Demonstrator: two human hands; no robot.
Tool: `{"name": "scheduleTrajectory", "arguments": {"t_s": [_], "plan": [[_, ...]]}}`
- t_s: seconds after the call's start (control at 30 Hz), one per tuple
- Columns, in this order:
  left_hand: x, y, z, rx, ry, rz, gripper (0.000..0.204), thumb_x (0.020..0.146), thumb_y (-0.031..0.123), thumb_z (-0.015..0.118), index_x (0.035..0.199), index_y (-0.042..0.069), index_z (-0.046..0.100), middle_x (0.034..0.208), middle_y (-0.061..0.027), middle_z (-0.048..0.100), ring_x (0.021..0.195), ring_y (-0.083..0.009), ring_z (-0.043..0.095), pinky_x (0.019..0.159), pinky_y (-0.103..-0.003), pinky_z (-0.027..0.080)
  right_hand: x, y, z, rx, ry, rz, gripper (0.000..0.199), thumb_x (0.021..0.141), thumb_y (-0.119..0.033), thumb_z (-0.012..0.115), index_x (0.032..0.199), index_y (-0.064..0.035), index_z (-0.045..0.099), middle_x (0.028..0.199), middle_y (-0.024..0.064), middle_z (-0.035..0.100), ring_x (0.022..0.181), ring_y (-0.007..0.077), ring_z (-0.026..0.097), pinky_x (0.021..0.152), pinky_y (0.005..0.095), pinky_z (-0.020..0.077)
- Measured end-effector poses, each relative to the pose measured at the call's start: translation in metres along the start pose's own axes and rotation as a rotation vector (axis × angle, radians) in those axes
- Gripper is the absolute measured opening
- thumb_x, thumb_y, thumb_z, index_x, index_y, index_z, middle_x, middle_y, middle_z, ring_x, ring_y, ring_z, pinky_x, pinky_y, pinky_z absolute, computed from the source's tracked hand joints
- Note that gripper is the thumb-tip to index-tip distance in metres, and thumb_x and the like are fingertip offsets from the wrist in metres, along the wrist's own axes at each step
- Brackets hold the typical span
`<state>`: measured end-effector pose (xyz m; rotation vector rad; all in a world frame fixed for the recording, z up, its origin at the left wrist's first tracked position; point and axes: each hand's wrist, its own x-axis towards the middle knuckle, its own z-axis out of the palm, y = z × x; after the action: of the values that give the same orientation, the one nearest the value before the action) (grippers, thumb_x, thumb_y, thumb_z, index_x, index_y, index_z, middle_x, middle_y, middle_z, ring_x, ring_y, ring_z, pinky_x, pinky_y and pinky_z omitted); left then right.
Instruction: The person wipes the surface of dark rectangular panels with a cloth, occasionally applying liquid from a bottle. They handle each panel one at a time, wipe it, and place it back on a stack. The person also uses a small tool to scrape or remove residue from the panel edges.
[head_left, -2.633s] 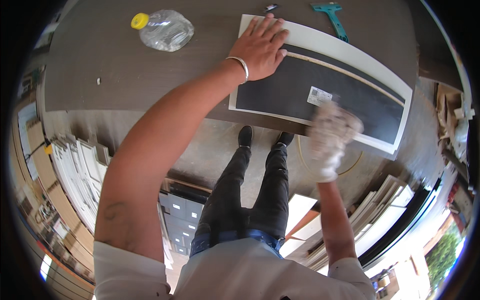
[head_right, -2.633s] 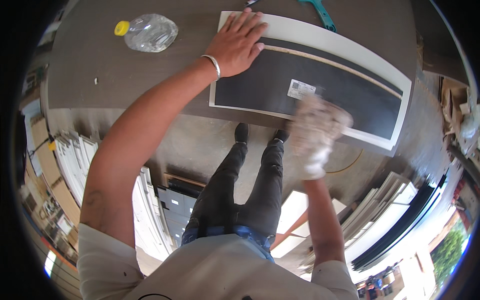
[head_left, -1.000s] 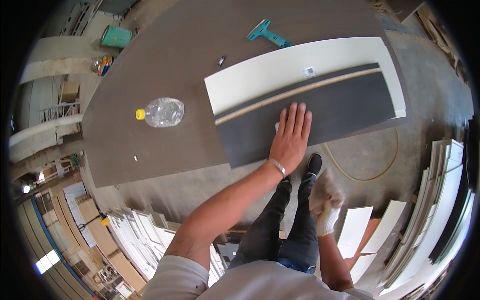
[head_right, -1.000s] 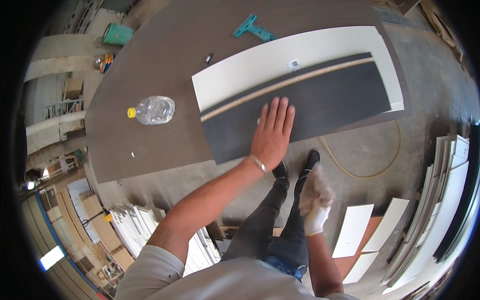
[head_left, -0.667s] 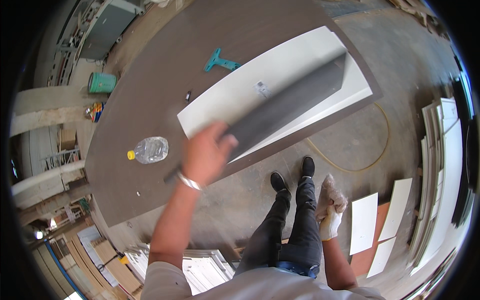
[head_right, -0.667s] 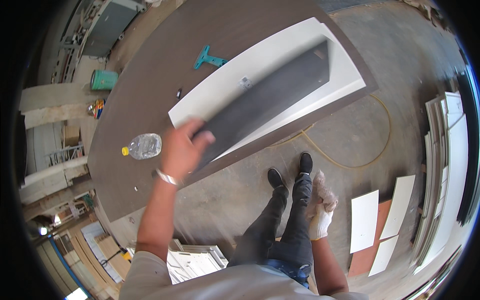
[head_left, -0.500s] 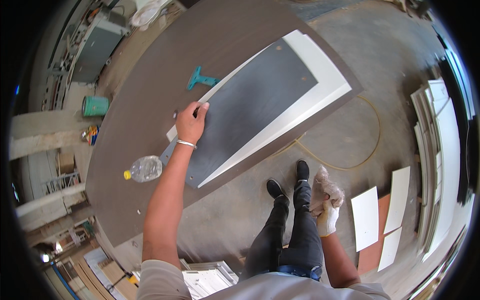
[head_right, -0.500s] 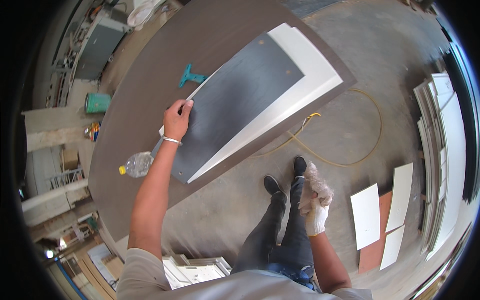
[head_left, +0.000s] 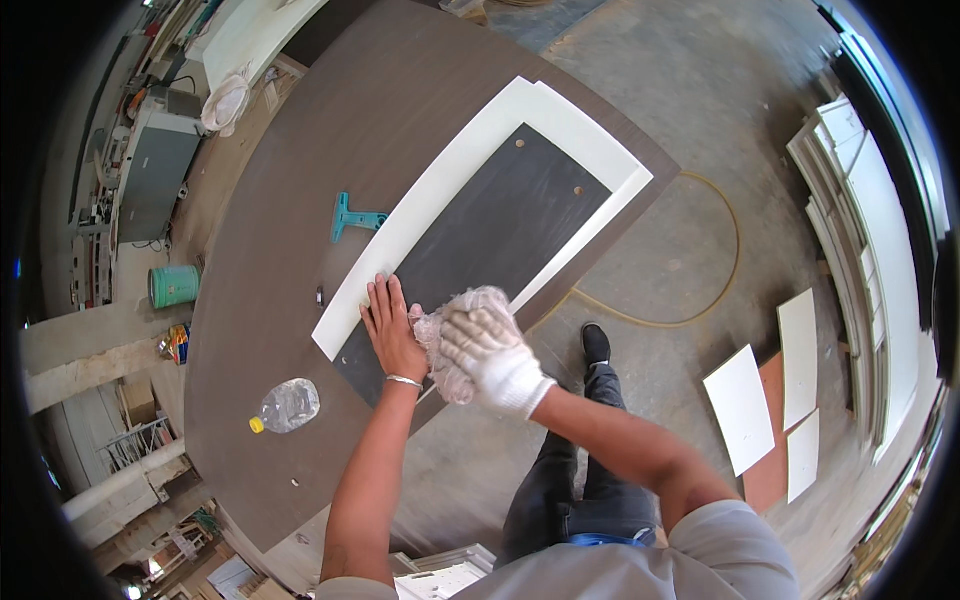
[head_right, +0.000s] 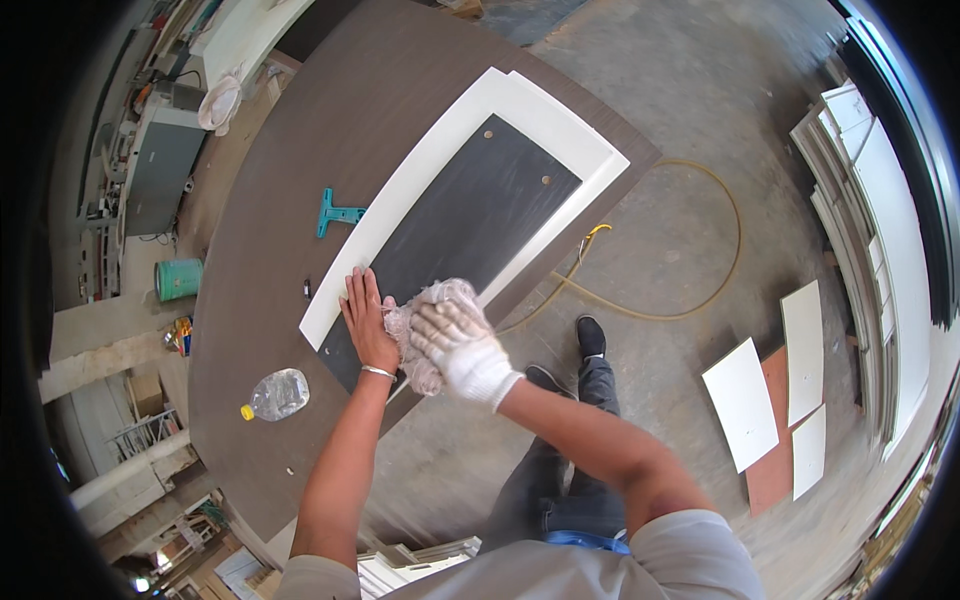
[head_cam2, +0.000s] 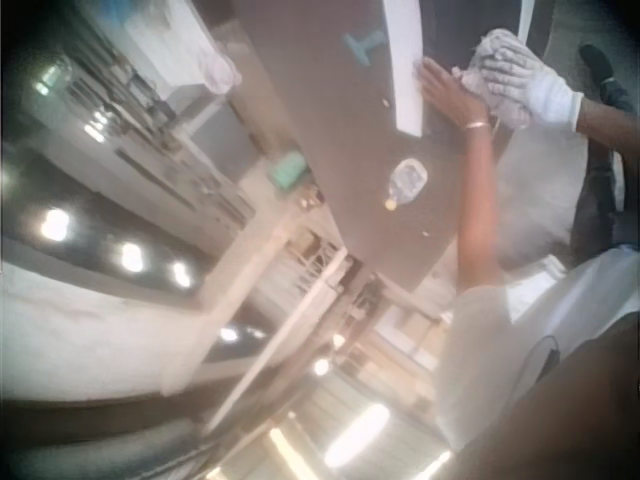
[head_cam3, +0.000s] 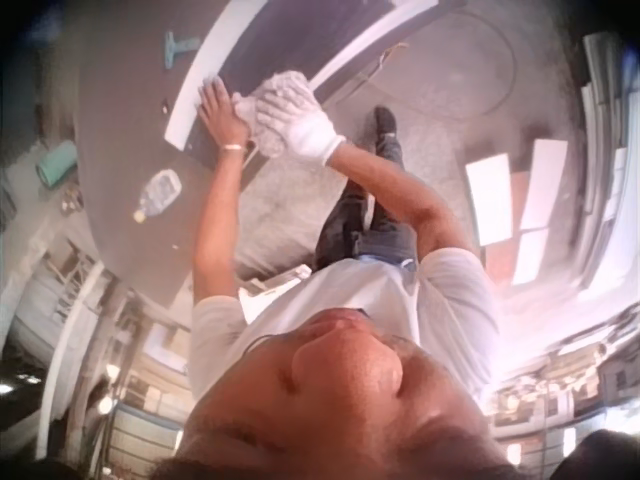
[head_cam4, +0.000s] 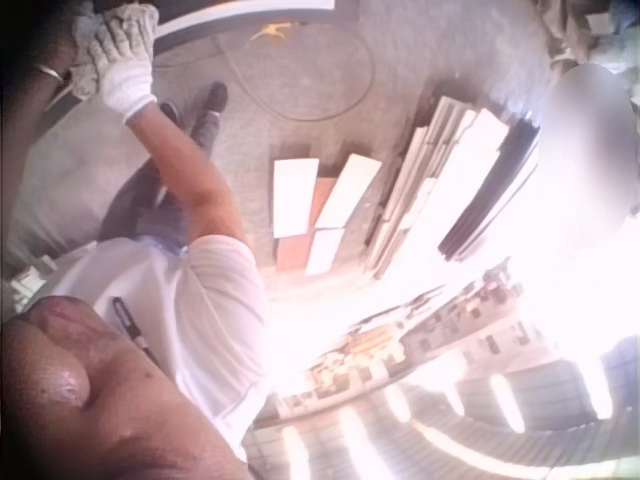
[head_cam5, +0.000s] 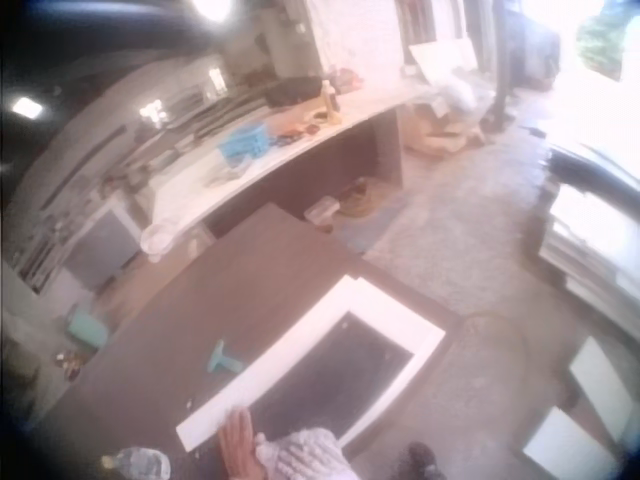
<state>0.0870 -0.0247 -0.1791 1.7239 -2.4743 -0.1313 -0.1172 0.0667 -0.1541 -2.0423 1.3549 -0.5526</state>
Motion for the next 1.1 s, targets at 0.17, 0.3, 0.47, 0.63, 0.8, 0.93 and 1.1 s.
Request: {"name": "scheduleTrajectory", "arguments": {"t_s": [0.17, 0.3, 0.47, 0.63, 0.8, 0.93, 1.1], "plan": [[0.002, 0.004, -0.005, 0.035, -0.040, -0.001, 0.068, 0.106, 0.030, 0.051, 0.166, 0.002, 0.034, 0.174, -0.0194, 0.032, 0.163, -0.0393, 0.023, 0.131, -0.061, 0.013, 0.003, 0.134, -0.083, -0.463, 0.584, 0.486, 0.061, 0.087, -0.018, 0.064, 0.147, -0.0079, 0.063, 0.159, 0.0150, 0.056, 0.157, 0.0328, 0.038, 0.134, 0.0552, 0.0162], [0.004, 0.009, -0.008, 0.022, -0.034, -0.024, 0.070, 0.106, 0.032, 0.050, 0.165, -0.001, 0.034, 0.174, -0.0221, 0.031, 0.163, -0.0408, 0.023, 0.131, -0.062, 0.012, 0.001, 0.152, -0.098, -0.584, 0.415, 0.531, 0.058, 0.090, -0.020, 0.063, 0.147, -0.0089, 0.064, 0.158, 0.0141, 0.058, 0.157, 0.0326, 0.041, 0.135, 0.0542, 0.0148], [0.005, 0.011, -0.014, 0.001, -0.105, -0.008, 0.075, 0.101, 0.030, 0.050, 0.165, -0.003, 0.032, 0.175, -0.0237, 0.027, 0.164, -0.0418, 0.020, 0.131, -0.064, 0.009, 0.071, 0.123, -0.126, -0.589, 0.436, 0.645, 0.048, 0.098, -0.025, 0.056, 0.144, -0.0131, 0.067, 0.157, 0.0121, 0.059, 0.156, 0.0363, 0.042, 0.133, 0.0548, 0.0161], [0.007, 0.013, -0.016, -0.015, -0.167, -0.057, 0.077, 0.100, 0.032, 0.051, 0.165, -0.004, 0.032, 0.174, -0.0256, 0.027, 0.164, -0.0425, 0.019, 0.131, -0.065, 0.008, 0.105, 0.131, -0.142, -0.547, 0.407, 0.501, 0.051, 0.101, -0.025, 0.054, 0.149, -0.0110, 0.061, 0.161, 0.0124, 0.055, 0.154, 0.0351, 0.044, 0.132, 0.0526, 0.0185], [0.005, 0.014, -0.018, -0.009, -0.144, -0.041, 0.078, 0.097, 0.030, 0.050, 0.165, -0.004, 0.031, 0.174, -0.0250, 0.027, 0.164, -0.0423, 0.020, 0.131, -0.065, 0.008, 0.095, 0.147, -0.126, -0.625, 0.317, 0.549, 0.052, 0.102, -0.026, 0.052, 0.151, -0.0124, 0.060, 0.161, 0.0116, 0.055, 0.157, 0.0323, 0.041, 0.132, 0.0546, 0.0170], [0.006, 0.013, -0.017, -0.016, -0.166, -0.056, 0.078, 0.097, 0.028, 0.049, 0.165, -0.006, 0.030, 0.174, -0.0258, 0.027, 0.164, -0.0430, 0.021, 0.131, -0.064, 0.008, 0.104, 0.159, -0.133, -0.545, 0.305, 0.585, 0.054, 0.100, -0.023, 0.053, 0.152, -0.0114, 0.060, 0.162, 0.0122, 0.055, 0.158, 0.0327, 0.039, 0.133, 0.0530, 0.0145], [0.008, 0.013, -0.017, -0.038, -0.120, -0.044, 0.081, 0.095, 0.028, 0.051, 0.165, -0.005, 0.030, 0.175, -0.0240, 0.027, 0.164, -0.0417, 0.020, 0.131, -0.065, 0.007, 0.109, 0.163, -0.138, -0.622, 0.454, 0.431, 0.056, 0.097, -0.022, 0.058, 0.151, -0.0088, 0.060, 0.157, 0.0161, 0.059, 0.155, 0.0336, 0.044, 0.133, 0.0529, 0.0159]]}}
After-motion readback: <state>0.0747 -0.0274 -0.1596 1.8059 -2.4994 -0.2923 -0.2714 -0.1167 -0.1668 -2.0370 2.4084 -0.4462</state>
